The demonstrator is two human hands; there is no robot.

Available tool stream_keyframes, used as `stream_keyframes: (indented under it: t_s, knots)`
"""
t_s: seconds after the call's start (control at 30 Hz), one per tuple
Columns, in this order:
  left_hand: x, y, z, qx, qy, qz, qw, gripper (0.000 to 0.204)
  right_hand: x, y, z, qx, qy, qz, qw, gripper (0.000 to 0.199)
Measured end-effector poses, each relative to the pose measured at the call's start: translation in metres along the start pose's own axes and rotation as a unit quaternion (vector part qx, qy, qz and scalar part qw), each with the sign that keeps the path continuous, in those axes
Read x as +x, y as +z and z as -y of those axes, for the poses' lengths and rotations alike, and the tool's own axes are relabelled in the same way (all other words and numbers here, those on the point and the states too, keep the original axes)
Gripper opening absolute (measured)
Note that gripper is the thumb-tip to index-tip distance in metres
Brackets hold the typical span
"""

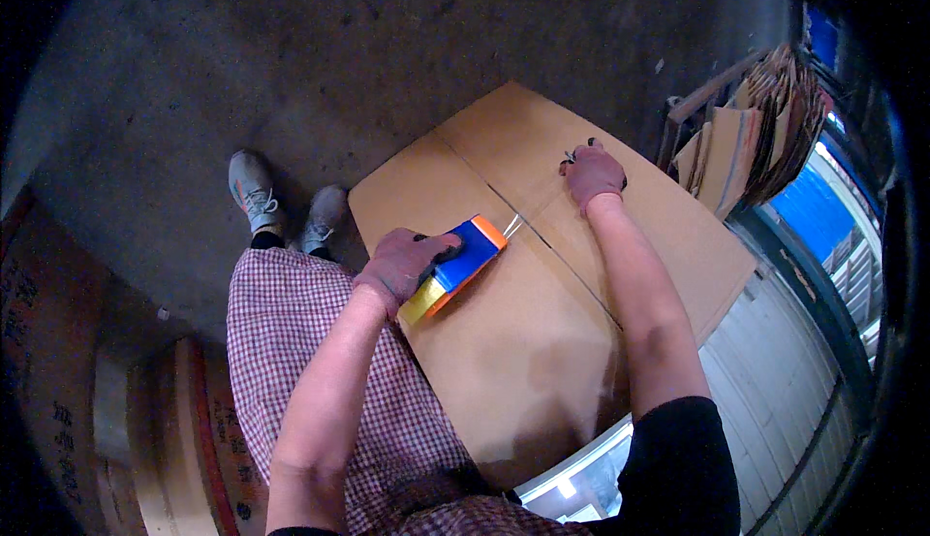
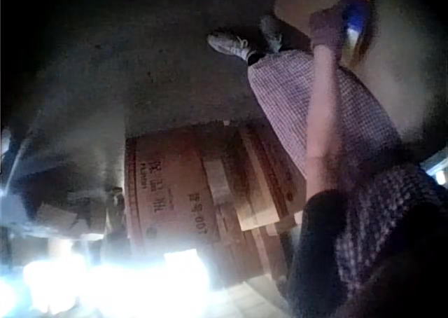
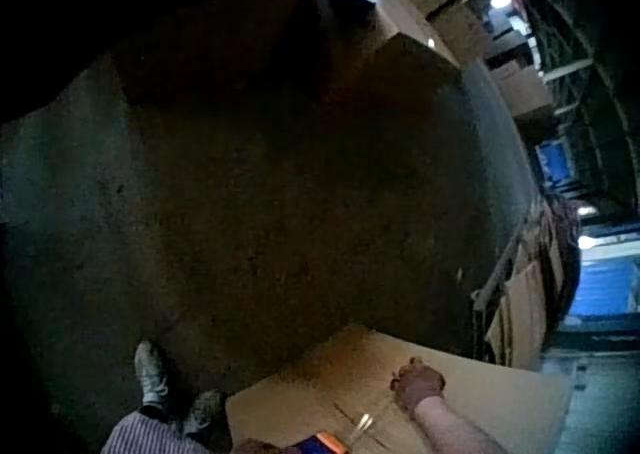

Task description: The person repeatedly closes and seals cardboard boxes filled with plastic containers using a handheld tape dispenser. They fold the flaps, apply tape along the seams, and rotate the boxes to seal all sides.

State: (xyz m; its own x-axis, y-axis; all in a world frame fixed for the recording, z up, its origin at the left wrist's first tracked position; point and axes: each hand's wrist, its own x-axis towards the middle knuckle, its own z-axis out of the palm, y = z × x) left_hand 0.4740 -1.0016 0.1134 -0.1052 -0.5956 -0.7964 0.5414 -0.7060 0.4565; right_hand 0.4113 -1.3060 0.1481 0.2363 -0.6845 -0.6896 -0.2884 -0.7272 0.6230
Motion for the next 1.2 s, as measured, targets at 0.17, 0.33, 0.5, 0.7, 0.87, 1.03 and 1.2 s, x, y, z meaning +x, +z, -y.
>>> stream_keyframes:
  t_s: [0.17, 0.33, 0.5, 0.7, 0.87, 1.03, 1.2]
  knots:
    - [-0.001, -0.003, -0.012, 0.006, -0.047, 0.037, 0.998, 0.028, 0.015, -0.02, -0.03, 0.047, 0.071, -0.071, 0.994, 0.053]
    - [-0.002, -0.001, -0.007, 0.192, 0.102, 0.008, 0.976, 0.029, 0.046, -0.008, -0.044, 0.66, 0.106, 0.121, 0.734, 0.039]
    - [-0.013, -0.018, -0.04, -0.004, -0.075, 0.049, 0.996, 0.05, 0.05, 0.035, -0.009, 0.868, 0.123, 0.224, 0.427, 0.034]
    - [0.002, -0.004, -0.002, 0.035, 0.038, 0.035, 0.998, 0.053, 0.045, 0.013, -0.033, 0.913, 0.13, 0.193, 0.334, 0.037]
    - [-0.002, -0.012, -0.009, 0.05, 0.013, 0.077, 0.996, 0.043, 0.0, 0.003, -0.013, 0.84, 0.125, 0.305, 0.432, 0.027]
    - [-0.008, -0.023, -0.017, 0.092, 0.037, 0.057, 0.993, 0.033, -0.028, -0.021, -0.005, 0.741, 0.111, 0.397, 0.53, 0.03]
    - [-0.007, -0.027, -0.029, 0.103, 0.007, 0.041, 0.994, 0.025, -0.066, -0.064, 0.048, 0.547, 0.007, 0.402, 0.735, 0.034]
